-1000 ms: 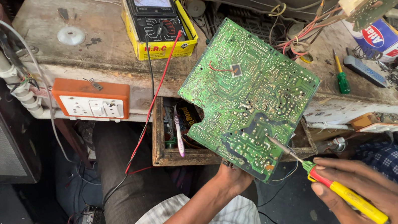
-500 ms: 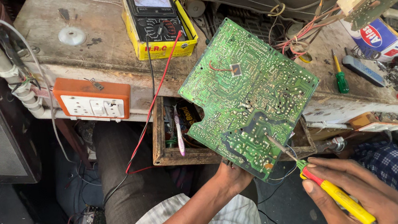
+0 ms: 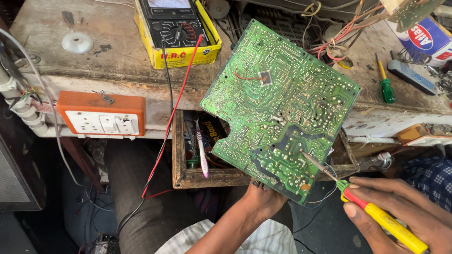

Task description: The person uses a soldering iron and a toothbrush to clean and solder a green circuit board. They flip the board to inspect the other side and continue soldering various points on the board.

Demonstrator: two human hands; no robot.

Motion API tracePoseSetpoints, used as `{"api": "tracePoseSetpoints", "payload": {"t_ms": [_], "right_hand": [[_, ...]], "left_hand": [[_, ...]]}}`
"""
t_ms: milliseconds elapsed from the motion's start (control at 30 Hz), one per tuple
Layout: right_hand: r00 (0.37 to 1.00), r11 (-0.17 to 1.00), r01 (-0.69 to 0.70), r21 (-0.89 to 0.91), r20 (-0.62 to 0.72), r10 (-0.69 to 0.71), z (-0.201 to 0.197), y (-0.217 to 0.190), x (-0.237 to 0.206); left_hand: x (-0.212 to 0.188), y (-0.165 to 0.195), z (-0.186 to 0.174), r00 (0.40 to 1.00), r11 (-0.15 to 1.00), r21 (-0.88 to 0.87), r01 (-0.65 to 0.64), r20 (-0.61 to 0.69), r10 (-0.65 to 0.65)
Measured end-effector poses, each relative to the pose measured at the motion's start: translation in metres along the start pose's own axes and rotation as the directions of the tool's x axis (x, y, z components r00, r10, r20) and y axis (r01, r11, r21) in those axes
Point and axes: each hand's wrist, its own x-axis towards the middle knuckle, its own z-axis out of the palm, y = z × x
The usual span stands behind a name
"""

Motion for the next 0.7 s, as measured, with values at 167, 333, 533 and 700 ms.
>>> {"api": "tracePoseSetpoints", "payload": {"t_ms": [167,333,533,700], "right_hand": [[1.0,1.0,-0.021,0.019,0.004,0.021,0.001,-0.001,0.001],[1.0,1.0,-0.001,0.009,0.014,0.001,0.0,-0.002,0.002],[1.0,1.0,-0.01,0.013,0.024,0.009,-0.001,-0.003,0.002],[1.0,1.0,-0.012,0.023,0.023,0.011,0.0,-0.003,0.001]], "left_hand": [[0.0,0.002,-0.003,0.999,0.999,0.039,0.021,0.048,-0.023],[-0.003,0.008,0.002,0.997,0.997,0.076,0.028,0.073,-0.033],[-0.009,0.015,0.016,0.994,0.996,0.087,0.023,0.108,-0.032],[-0.011,0.017,0.024,0.99,0.999,0.054,-0.004,0.137,-0.004]]}}
